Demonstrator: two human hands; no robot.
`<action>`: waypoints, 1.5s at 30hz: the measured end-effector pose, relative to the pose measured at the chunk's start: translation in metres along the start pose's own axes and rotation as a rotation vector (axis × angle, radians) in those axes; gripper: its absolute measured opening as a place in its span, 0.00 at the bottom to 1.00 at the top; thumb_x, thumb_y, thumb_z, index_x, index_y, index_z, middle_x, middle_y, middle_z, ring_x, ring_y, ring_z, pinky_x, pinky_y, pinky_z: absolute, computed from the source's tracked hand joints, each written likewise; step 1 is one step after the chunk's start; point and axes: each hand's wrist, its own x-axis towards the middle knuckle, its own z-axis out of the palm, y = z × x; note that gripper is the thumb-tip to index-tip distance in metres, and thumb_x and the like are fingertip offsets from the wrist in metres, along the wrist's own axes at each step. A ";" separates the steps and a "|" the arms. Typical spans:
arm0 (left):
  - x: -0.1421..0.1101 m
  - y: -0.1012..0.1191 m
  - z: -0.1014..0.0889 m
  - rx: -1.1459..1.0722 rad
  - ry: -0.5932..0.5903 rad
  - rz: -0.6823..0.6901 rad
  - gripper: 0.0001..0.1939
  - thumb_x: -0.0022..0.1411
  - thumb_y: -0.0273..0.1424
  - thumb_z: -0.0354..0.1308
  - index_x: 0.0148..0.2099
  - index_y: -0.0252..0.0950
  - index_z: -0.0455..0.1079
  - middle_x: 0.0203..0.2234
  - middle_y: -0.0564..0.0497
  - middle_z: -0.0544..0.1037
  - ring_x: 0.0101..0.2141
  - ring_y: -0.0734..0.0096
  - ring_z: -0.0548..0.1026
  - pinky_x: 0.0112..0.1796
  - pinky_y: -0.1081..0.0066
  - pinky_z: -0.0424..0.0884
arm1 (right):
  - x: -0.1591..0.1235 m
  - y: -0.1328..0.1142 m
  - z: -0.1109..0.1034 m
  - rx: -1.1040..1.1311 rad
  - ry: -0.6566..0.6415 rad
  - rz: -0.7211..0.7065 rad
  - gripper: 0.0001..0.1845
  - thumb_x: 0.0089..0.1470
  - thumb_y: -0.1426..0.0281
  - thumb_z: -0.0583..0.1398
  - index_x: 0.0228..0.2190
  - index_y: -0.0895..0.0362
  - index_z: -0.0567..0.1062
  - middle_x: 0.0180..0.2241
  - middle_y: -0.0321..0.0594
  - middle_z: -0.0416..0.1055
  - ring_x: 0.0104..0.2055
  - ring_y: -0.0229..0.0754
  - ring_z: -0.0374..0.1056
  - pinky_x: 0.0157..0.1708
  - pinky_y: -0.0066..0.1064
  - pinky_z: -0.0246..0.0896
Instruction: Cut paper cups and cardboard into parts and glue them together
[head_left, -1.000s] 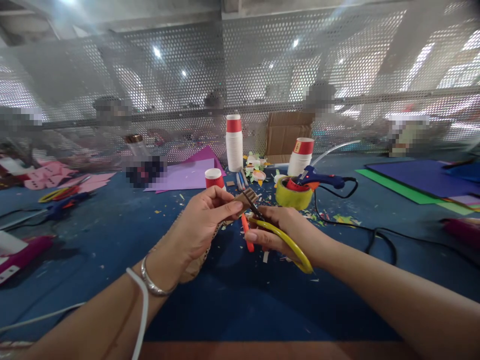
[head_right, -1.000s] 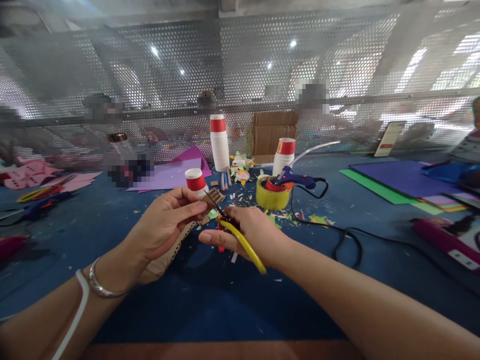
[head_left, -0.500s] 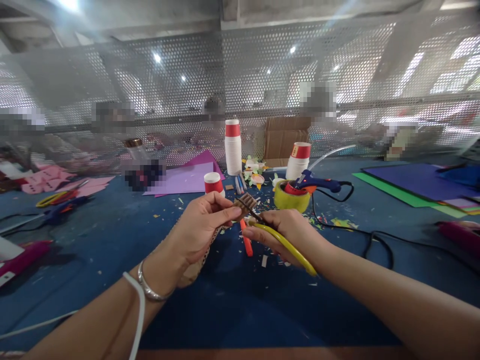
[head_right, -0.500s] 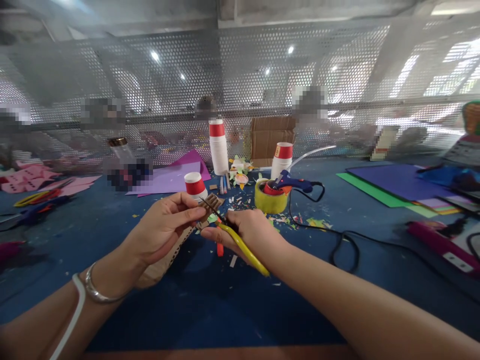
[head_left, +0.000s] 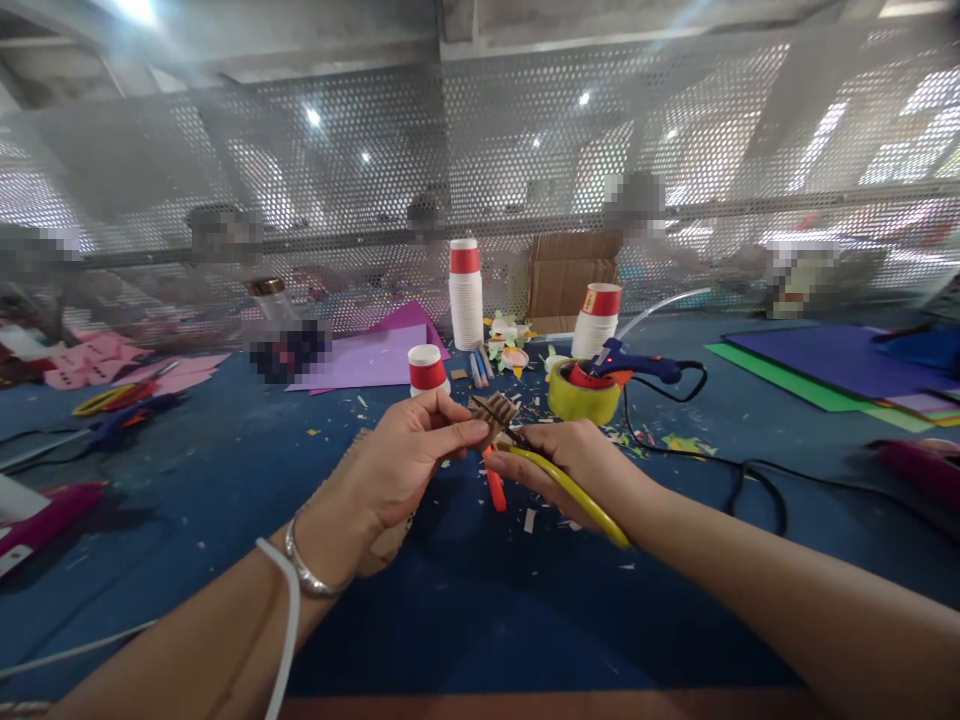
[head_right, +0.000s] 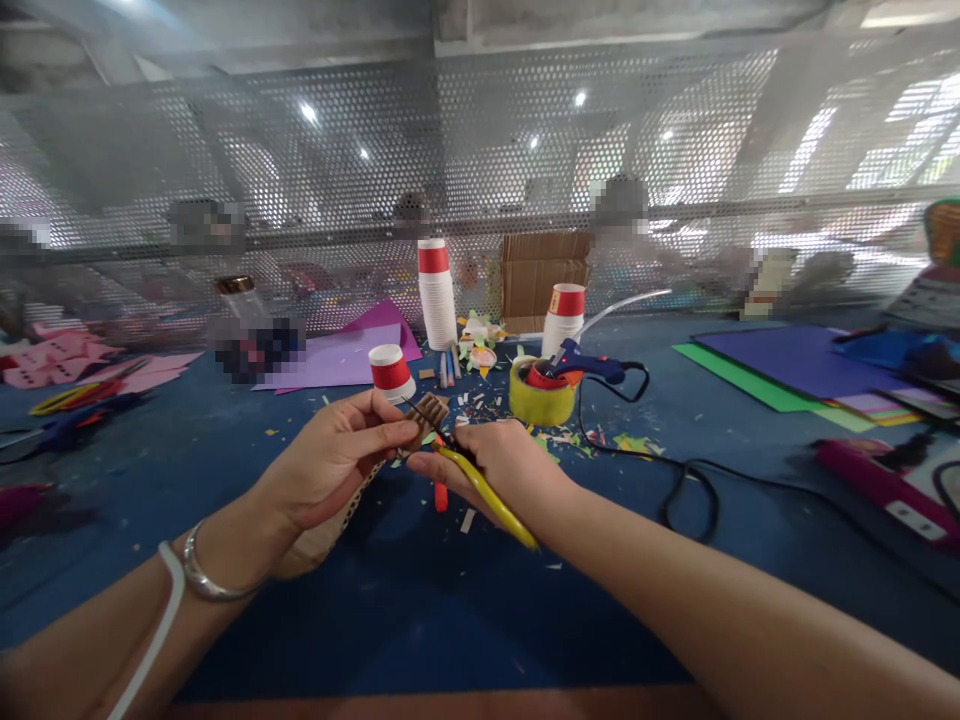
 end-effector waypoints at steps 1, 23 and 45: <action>0.000 0.000 0.000 0.003 -0.002 0.001 0.12 0.45 0.26 0.72 0.26 0.34 0.70 0.20 0.55 0.75 0.23 0.78 0.68 0.28 0.73 0.62 | 0.001 0.001 0.000 -0.001 -0.006 0.006 0.28 0.55 0.45 0.57 0.19 0.55 0.64 0.17 0.32 0.59 0.19 0.34 0.55 0.19 0.27 0.46; 0.007 0.000 -0.010 0.078 -0.025 0.018 0.12 0.48 0.28 0.71 0.29 0.34 0.70 0.24 0.53 0.78 0.26 0.74 0.73 0.30 0.72 0.67 | 0.014 0.014 -0.010 -0.150 -0.062 0.158 0.28 0.59 0.46 0.51 0.23 0.55 0.71 0.13 0.34 0.65 0.13 0.37 0.62 0.16 0.27 0.53; 0.021 0.018 -0.077 1.625 -0.259 0.116 0.20 0.53 0.26 0.59 0.50 0.35 0.72 0.44 0.40 0.76 0.47 0.49 0.71 0.45 0.56 0.66 | 0.024 0.062 -0.043 -0.703 -0.186 0.286 0.20 0.53 0.55 0.63 0.39 0.59 0.79 0.41 0.55 0.78 0.43 0.60 0.74 0.33 0.39 0.62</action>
